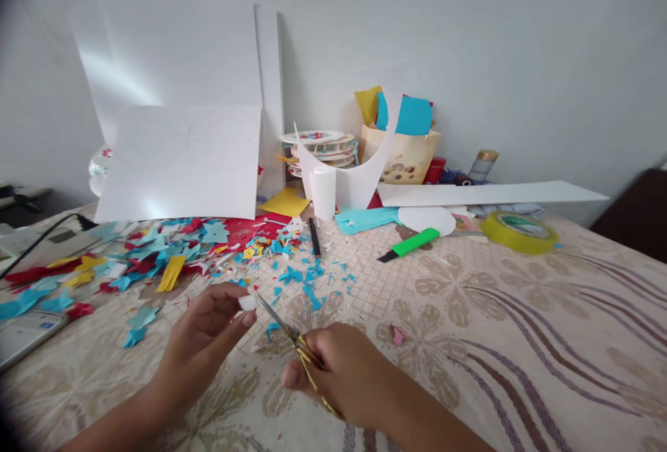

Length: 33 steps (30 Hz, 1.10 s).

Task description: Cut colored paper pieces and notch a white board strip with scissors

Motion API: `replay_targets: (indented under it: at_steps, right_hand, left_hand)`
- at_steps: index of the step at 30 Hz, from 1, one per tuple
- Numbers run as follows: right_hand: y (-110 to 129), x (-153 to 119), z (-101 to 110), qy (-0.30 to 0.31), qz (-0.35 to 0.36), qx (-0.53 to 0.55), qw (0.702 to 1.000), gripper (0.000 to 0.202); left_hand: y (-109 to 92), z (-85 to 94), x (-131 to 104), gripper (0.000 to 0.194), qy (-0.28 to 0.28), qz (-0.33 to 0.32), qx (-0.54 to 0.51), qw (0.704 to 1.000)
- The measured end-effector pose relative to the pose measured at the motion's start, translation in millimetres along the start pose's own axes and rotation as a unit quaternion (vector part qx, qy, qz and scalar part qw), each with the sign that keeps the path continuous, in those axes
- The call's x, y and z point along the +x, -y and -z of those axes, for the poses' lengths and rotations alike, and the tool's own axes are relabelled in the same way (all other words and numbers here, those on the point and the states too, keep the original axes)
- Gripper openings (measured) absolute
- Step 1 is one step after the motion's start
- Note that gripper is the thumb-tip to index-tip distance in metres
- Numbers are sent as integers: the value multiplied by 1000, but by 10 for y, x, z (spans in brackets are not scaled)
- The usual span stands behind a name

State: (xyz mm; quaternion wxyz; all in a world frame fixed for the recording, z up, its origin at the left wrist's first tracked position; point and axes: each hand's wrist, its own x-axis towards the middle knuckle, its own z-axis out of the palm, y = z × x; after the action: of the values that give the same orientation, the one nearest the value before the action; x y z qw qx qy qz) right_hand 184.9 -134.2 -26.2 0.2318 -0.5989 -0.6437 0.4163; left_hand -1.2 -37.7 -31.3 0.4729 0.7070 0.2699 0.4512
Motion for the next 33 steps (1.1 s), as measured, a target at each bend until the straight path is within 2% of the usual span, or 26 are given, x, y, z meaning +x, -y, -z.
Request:
replay_targets:
  at_steps: [8,13,16,19,24,28,33]
  right_hand:
    - [50,-3,30,3,-18,6,1000,24]
    - [45,13,23,3,-16,0,1000,25]
    - [28,9,18,5,-17,1,1000,25]
    - [7,4,16,13,-23,12,1000,25]
    - [-17,-2,15,18,-22,15,999,18]
    - [-28,12,15,20,-23,25,999,25]
    - [-92,49,3,-18,-13,42,999,44]
  left_hand:
    - [-44,13,16,30,53,-97,109,988]
    - [-53,17,19,36,35,-91,128,987]
    - [-49,24,25,27,23,-84,119,989]
    - [-54,36,29,16,24,-107,125,986]
    - [-71,48,33,16,32,-124,180,975]
    - [-86,43,40,13,9,-175,245,954]
    - [-70,42,26,11,5,-178,260,949]
